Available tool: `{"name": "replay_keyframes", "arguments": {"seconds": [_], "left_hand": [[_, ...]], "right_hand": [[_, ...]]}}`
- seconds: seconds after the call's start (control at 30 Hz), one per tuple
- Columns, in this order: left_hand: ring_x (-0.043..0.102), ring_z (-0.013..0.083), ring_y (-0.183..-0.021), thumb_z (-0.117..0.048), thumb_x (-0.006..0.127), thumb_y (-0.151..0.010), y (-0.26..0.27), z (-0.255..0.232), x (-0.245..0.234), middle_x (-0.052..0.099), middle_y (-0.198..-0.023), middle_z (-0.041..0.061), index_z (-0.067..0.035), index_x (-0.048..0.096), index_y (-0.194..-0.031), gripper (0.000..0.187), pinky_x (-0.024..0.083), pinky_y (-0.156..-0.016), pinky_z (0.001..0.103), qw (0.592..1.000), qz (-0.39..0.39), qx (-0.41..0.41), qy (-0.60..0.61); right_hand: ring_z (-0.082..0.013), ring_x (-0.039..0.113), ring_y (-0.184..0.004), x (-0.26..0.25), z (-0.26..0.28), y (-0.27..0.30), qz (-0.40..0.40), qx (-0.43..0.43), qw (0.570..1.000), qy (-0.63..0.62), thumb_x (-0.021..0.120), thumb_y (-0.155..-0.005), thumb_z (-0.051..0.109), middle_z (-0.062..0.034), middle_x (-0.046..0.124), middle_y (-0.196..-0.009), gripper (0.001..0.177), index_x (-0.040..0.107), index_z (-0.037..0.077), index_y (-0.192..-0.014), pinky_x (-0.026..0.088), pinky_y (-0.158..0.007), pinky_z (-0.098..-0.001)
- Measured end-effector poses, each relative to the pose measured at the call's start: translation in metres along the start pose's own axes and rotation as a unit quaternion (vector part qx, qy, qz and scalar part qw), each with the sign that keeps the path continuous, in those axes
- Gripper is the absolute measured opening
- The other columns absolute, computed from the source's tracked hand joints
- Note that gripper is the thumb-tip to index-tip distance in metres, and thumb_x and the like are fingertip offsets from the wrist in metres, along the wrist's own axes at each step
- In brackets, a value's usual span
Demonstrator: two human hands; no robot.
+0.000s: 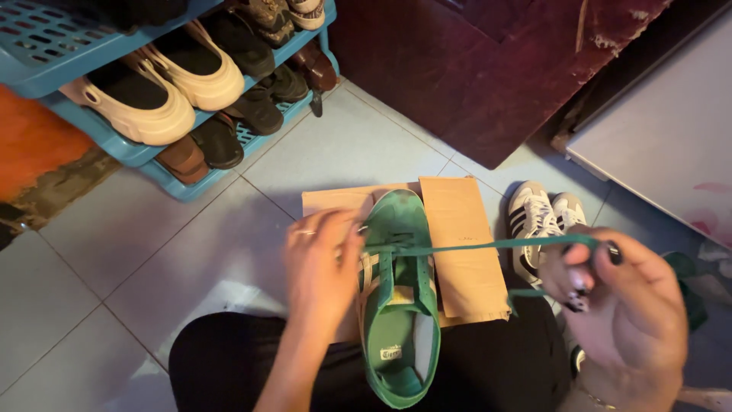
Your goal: The person removes the laces from a green sneaker, then re-laces it by threading the laces through the eyelets and tying a knot. The shoe is placed on a cardboard box during the process.
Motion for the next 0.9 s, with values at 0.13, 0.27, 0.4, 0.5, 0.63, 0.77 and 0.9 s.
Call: {"name": "replay_keyframes", "arguments": {"seconds": [0.13,0.27,0.4,0.5,0.63,0.77,0.9], "left_hand": [[0.065,0.0244,-0.113,-0.011,0.057,-0.097,-0.001,-0.046,0.004,0.069,-0.117,0.011,-0.007,0.067,-0.124,0.030,0.051,-0.097,0.035,0.928,0.177,-0.046,0.325],[0.065,0.0142,-0.100,-0.019,0.056,-0.105,-0.011,-0.060,0.030,0.073,-0.103,0.005,-0.003,0.068,-0.110,0.020,0.051,-0.096,0.032,0.736,0.253,-0.216,0.590],[0.064,0.0161,-0.092,-0.012,0.064,-0.100,-0.020,-0.020,0.032,0.070,-0.090,0.007,-0.001,0.067,-0.108,0.014,0.047,-0.088,0.032,0.666,0.141,-0.303,0.667],[0.063,0.0171,-0.088,-0.013,0.065,-0.098,-0.018,0.006,0.027,0.068,-0.087,0.005,-0.001,0.068,-0.107,0.016,0.048,-0.088,0.034,0.657,0.068,-0.312,0.683],[0.059,0.0174,-0.085,-0.013,0.065,-0.099,-0.016,0.031,0.019,0.064,-0.087,0.005,-0.002,0.066,-0.103,0.012,0.047,-0.087,0.037,0.634,-0.010,-0.306,0.710],[0.058,0.0203,-0.085,-0.014,0.064,-0.101,-0.013,0.047,0.011,0.061,-0.087,0.006,-0.004,0.062,-0.096,0.012,0.046,-0.085,0.039,0.555,-0.028,-0.299,0.776],[0.059,0.0201,-0.096,-0.019,0.066,-0.100,-0.011,0.046,-0.001,0.064,-0.097,0.006,-0.002,0.063,-0.102,0.017,0.047,-0.092,0.038,0.815,-0.017,-0.286,0.504]], "right_hand": [[-0.0154,0.043,-0.071,0.022,-0.010,-0.010,0.034,0.017,0.998,0.046,0.055,-0.110,0.009,-0.0106,0.054,-0.079,0.026,0.064,-0.014,-0.102,0.034,-0.065,-0.0310],[-0.0155,0.043,-0.069,0.020,-0.016,-0.012,0.033,0.041,0.998,0.039,0.056,-0.107,0.010,-0.0100,0.055,-0.081,0.023,0.064,-0.012,-0.105,0.034,-0.063,-0.0296],[-0.0151,0.044,-0.070,-0.012,-0.008,-0.009,-0.012,0.046,0.997,0.068,0.057,-0.109,0.005,-0.0090,0.055,-0.079,0.020,0.063,-0.013,-0.101,0.036,-0.064,-0.0294],[-0.0139,0.046,-0.075,-0.039,-0.007,-0.003,-0.065,0.048,0.988,0.130,0.056,-0.107,0.004,-0.0082,0.057,-0.084,0.019,0.064,-0.013,-0.108,0.038,-0.069,-0.0281],[-0.0152,0.052,-0.079,-0.062,-0.015,0.000,-0.089,0.102,0.967,0.214,0.055,-0.097,0.001,-0.0092,0.062,-0.092,0.022,0.065,-0.008,-0.115,0.043,-0.071,-0.0280],[-0.0158,0.054,-0.083,-0.058,-0.025,0.002,-0.035,0.133,0.959,0.246,0.056,-0.099,-0.002,-0.0099,0.062,-0.092,0.023,0.069,-0.010,-0.117,0.044,-0.073,-0.0289],[-0.0149,0.061,-0.092,-0.027,-0.038,0.001,-0.003,0.104,0.959,0.265,0.054,-0.095,-0.005,-0.0087,0.066,-0.100,0.029,0.070,-0.008,-0.119,0.050,-0.085,-0.0285]]}}
Point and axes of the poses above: each hand's wrist, its own y-axis away from the middle knuckle, its own x-axis out of the palm, z = x × y, the point moved 2 cm from there along -y, towards the middle knuckle
